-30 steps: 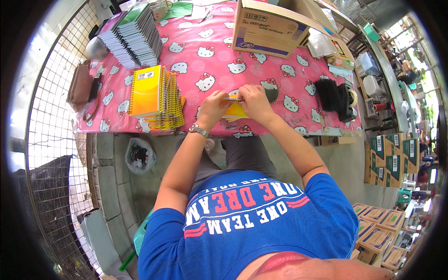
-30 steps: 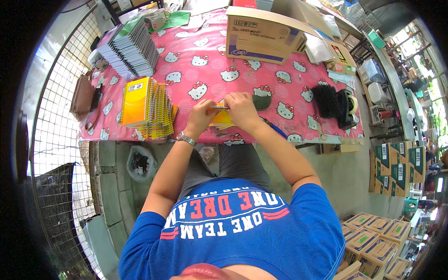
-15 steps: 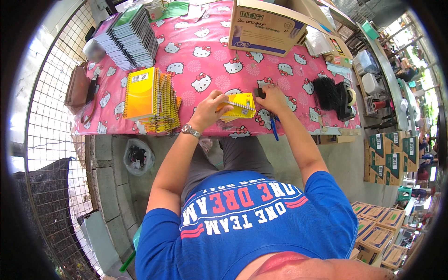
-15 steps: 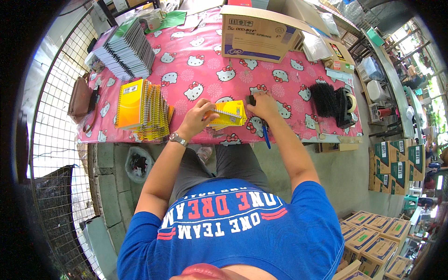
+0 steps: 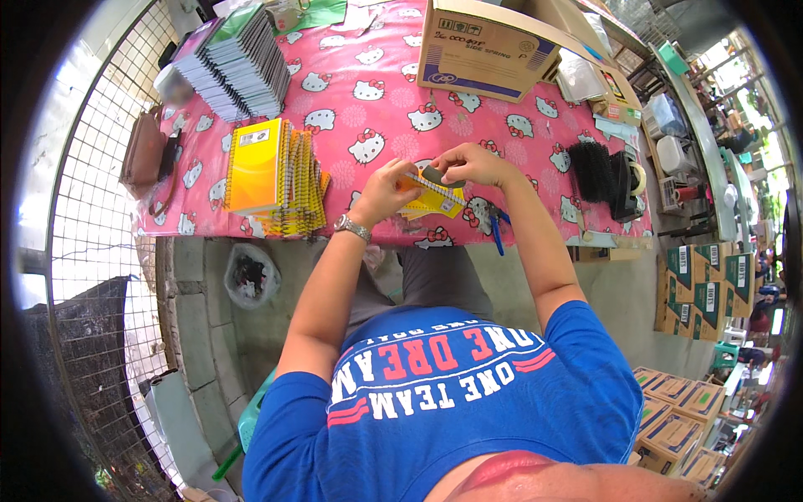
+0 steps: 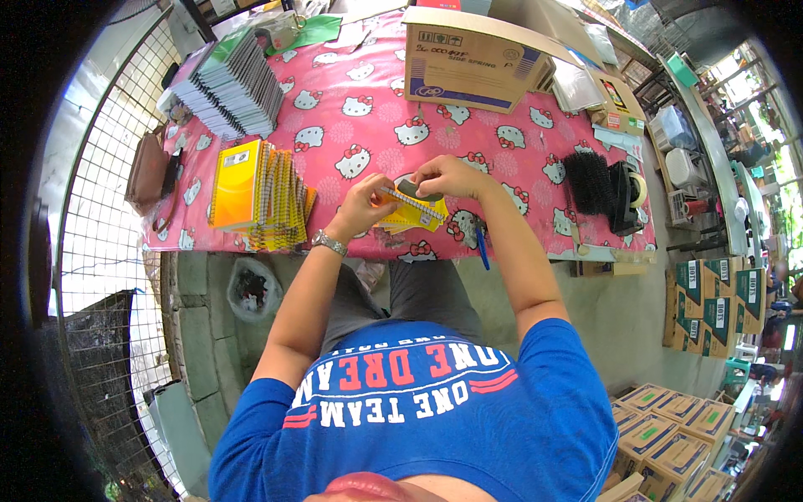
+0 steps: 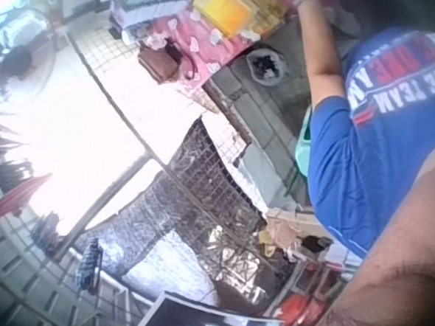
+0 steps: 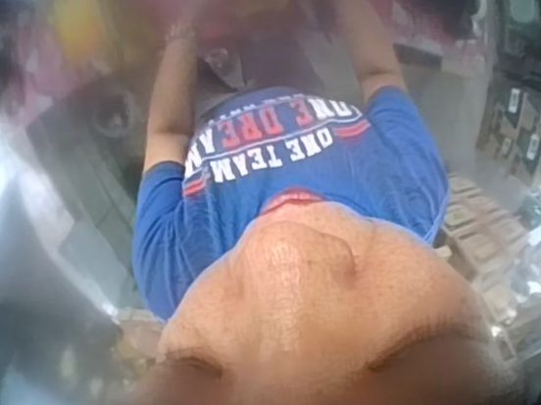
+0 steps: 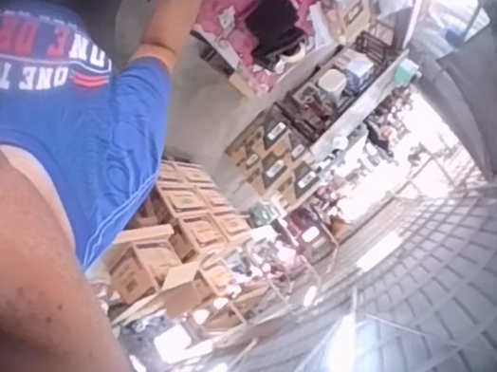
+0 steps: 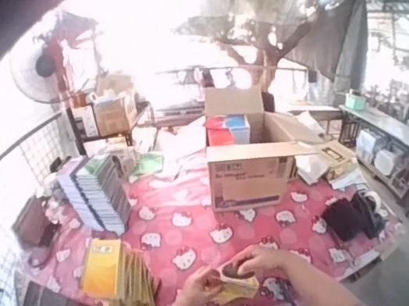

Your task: The person applies staples to the corners of small yellow notebooks using a manual stapler, then organizes them into a stack.

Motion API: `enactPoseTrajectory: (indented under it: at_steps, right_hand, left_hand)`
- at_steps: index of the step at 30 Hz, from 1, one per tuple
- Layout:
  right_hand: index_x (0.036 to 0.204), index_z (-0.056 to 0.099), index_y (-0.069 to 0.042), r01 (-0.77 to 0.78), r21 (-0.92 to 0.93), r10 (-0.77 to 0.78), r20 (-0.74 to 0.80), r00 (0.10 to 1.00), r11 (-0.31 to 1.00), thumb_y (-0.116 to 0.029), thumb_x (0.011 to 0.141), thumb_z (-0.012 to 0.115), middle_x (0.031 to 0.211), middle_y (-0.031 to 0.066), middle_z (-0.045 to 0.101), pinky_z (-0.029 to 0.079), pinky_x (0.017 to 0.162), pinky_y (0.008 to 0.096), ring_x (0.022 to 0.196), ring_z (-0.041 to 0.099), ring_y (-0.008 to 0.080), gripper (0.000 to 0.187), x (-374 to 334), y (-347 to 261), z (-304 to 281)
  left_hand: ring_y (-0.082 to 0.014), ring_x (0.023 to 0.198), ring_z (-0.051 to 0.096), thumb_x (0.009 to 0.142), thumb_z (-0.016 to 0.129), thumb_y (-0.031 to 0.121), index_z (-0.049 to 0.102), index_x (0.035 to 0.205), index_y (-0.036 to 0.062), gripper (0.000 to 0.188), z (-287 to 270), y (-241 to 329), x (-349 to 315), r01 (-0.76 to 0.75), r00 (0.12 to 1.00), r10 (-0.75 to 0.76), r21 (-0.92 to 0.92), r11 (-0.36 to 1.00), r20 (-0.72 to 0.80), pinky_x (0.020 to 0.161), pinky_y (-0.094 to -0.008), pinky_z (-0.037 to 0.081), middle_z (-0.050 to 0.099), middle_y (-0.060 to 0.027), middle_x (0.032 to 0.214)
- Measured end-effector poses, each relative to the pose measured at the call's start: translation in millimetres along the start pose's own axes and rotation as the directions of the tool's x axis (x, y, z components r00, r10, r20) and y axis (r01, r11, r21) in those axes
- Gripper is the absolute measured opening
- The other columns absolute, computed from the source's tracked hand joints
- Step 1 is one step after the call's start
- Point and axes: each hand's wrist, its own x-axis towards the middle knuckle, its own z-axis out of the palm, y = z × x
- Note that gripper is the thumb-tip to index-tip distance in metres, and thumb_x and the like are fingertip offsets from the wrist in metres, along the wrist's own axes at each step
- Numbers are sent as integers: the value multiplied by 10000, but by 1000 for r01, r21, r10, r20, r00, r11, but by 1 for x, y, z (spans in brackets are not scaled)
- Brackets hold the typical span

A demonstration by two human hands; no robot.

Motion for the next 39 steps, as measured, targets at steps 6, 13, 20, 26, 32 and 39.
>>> enactPoseTrajectory:
  at_steps: [6, 13, 20, 26, 32, 39]
  right_hand:
    - [930, 677, -16, -15, -433, -86, -211, 974, 901, -272, 724, 685, 909, 62, 675, 476, 824, 333, 867, 620, 218, 329, 5, 19, -1]
    - [1163, 645, -66, -608, -715, -389, -699, 601, 346, -443, 761, 729, 1372, 209, 491, 366, 1053, 514, 1285, 428, 419, 558, -82, 120, -37]
    - [1338, 502, -28, -664, -647, -322, -763, 561, 376, -406, 872, 649, 1412, 256, 432, 315, 1067, 561, 1311, 374, 458, 617, -120, 151, 88]
    - [1272, 564, -30, -469, -494, -264, -840, 473, 732, -301, 846, 695, 1215, 188, 600, 399, 999, 480, 1146, 527, 380, 521, -111, 110, 97]
    - [1171, 625, -32, -145, -586, -426, -716, 552, 797, -227, 811, 732, 1135, 157, 638, 449, 935, 412, 1070, 577, 322, 423, -73, 42, 131]
    - [1154, 631, -27, -48, -570, -449, -694, 563, 820, -163, 813, 720, 1084, 144, 647, 471, 903, 375, 1013, 606, 293, 378, -57, 34, 136]
  left_hand:
    - [-231, 754, 643, 745, 772, 115, 602, 988, 20, 312, -2, 0, 1, -3, 999, 2, -29, 1000, -32, 689, -338, 524, 601, -109, 881]
    - [-244, 833, 670, 881, 641, 26, 573, 1000, 5, 139, 15, 20, -3, 76, 939, -179, -330, 941, -293, 733, -353, 536, 609, -120, 919]
    - [-328, 897, 663, 936, 604, 134, 534, 1129, 56, 219, 18, -4, -7, 97, 954, -56, 125, 987, -293, 768, -391, 543, 637, -161, 1024]
    - [-371, 818, 651, 945, 607, 232, 567, 1006, 26, 219, 23, 11, -3, 12, 886, 32, 91, 996, -463, 681, -439, 513, 641, -196, 943]
    - [-369, 775, 663, 934, 626, 273, 573, 1004, 68, 223, 23, 10, -4, 284, 893, -234, 79, 956, -386, 657, -424, 528, 648, -180, 823]
    - [-336, 762, 667, 902, 662, 302, 587, 1002, 80, 255, 26, 18, -12, 62, 889, 18, 159, 985, -458, 643, -422, 529, 627, -126, 840]
